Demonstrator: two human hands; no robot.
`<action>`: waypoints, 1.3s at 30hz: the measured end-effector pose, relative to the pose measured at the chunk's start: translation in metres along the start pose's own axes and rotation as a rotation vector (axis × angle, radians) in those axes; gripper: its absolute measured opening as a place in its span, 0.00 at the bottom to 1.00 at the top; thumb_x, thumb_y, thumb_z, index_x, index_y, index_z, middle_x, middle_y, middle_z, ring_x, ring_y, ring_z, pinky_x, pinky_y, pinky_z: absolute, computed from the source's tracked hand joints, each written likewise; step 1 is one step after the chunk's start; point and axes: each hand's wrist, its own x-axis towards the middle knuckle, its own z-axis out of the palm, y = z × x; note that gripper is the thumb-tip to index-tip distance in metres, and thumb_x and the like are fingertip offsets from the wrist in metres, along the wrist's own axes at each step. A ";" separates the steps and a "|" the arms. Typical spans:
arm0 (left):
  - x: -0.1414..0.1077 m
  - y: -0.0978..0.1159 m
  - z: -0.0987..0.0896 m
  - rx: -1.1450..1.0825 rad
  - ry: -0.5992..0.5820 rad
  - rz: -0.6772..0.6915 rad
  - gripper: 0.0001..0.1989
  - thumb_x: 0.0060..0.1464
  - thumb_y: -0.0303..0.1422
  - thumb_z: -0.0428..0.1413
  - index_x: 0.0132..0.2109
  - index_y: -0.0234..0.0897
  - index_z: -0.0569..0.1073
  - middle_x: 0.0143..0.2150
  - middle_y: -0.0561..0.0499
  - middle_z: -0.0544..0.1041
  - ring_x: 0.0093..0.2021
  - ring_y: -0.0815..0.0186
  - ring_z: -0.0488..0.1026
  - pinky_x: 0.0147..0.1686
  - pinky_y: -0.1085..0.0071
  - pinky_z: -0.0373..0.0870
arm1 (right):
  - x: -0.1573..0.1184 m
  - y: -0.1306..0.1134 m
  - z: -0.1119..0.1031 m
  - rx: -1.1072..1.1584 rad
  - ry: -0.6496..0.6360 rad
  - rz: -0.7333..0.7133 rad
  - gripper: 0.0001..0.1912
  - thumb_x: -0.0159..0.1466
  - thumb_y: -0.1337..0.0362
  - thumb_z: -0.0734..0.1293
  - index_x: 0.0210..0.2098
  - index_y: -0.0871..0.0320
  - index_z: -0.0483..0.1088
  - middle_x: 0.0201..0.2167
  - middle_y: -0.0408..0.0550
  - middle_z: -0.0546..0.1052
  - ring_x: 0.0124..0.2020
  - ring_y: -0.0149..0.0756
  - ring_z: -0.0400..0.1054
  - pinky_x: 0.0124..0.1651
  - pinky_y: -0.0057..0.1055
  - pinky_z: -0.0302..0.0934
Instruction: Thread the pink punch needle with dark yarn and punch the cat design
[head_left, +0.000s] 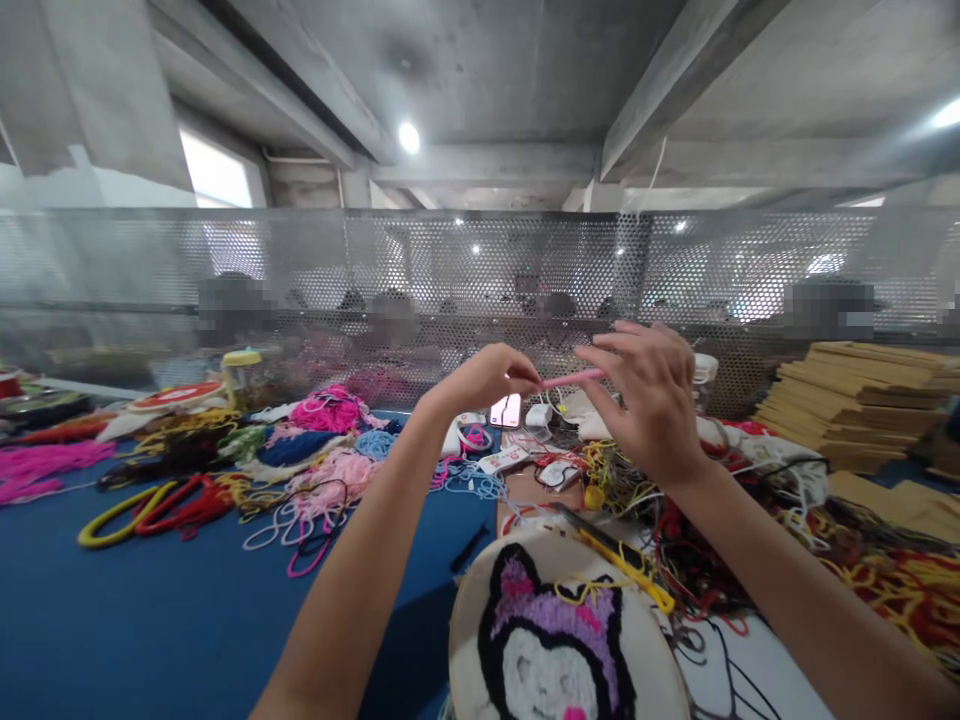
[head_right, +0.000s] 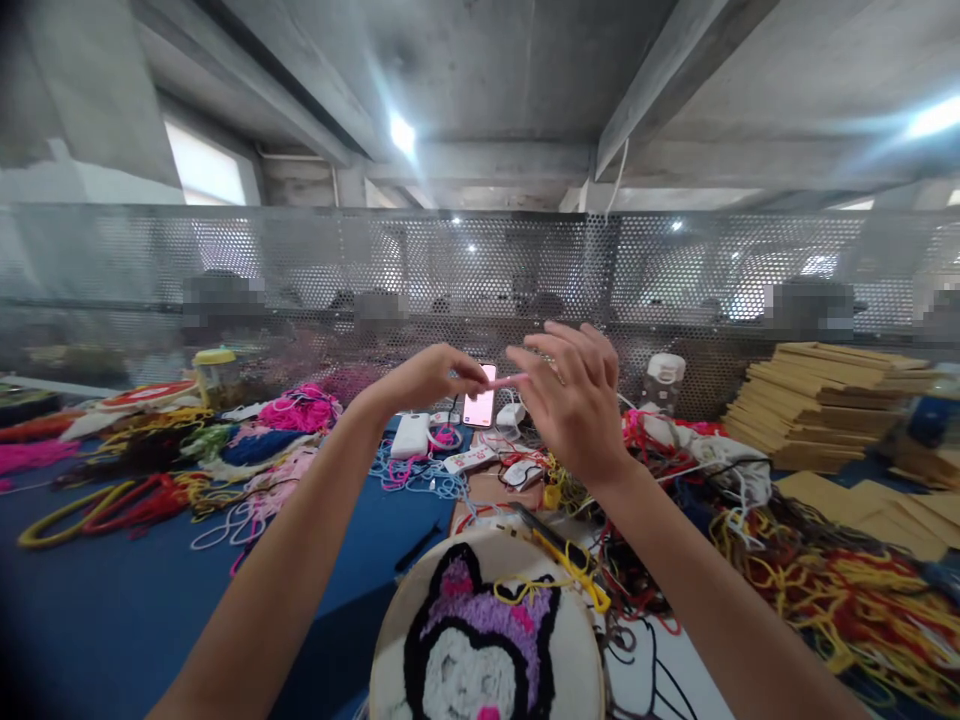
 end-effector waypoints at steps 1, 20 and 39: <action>0.001 0.000 0.000 0.016 0.100 -0.005 0.10 0.49 0.31 0.53 0.34 0.33 0.78 0.29 0.50 0.77 0.29 0.70 0.69 0.31 0.74 0.62 | 0.001 -0.006 -0.003 0.031 0.013 0.006 0.09 0.62 0.62 0.62 0.40 0.56 0.72 0.39 0.51 0.75 0.46 0.42 0.64 0.51 0.40 0.52; -0.154 0.053 0.094 -0.139 0.060 -0.173 0.16 0.60 0.38 0.44 0.41 0.36 0.74 0.37 0.48 0.75 0.39 0.64 0.67 0.40 0.68 0.62 | -0.081 -0.088 -0.023 1.481 -0.436 1.457 0.19 0.51 0.50 0.70 0.25 0.60 0.64 0.14 0.33 0.55 0.15 0.20 0.45 0.19 0.21 0.42; -0.174 -0.010 0.101 0.426 -0.069 -0.130 0.15 0.60 0.32 0.41 0.30 0.36 0.69 0.30 0.48 0.72 0.34 0.65 0.67 0.35 0.70 0.60 | -0.133 -0.071 -0.025 1.646 -0.342 1.927 0.14 0.49 0.56 0.73 0.24 0.60 0.69 0.16 0.36 0.60 0.16 0.21 0.54 0.19 0.19 0.53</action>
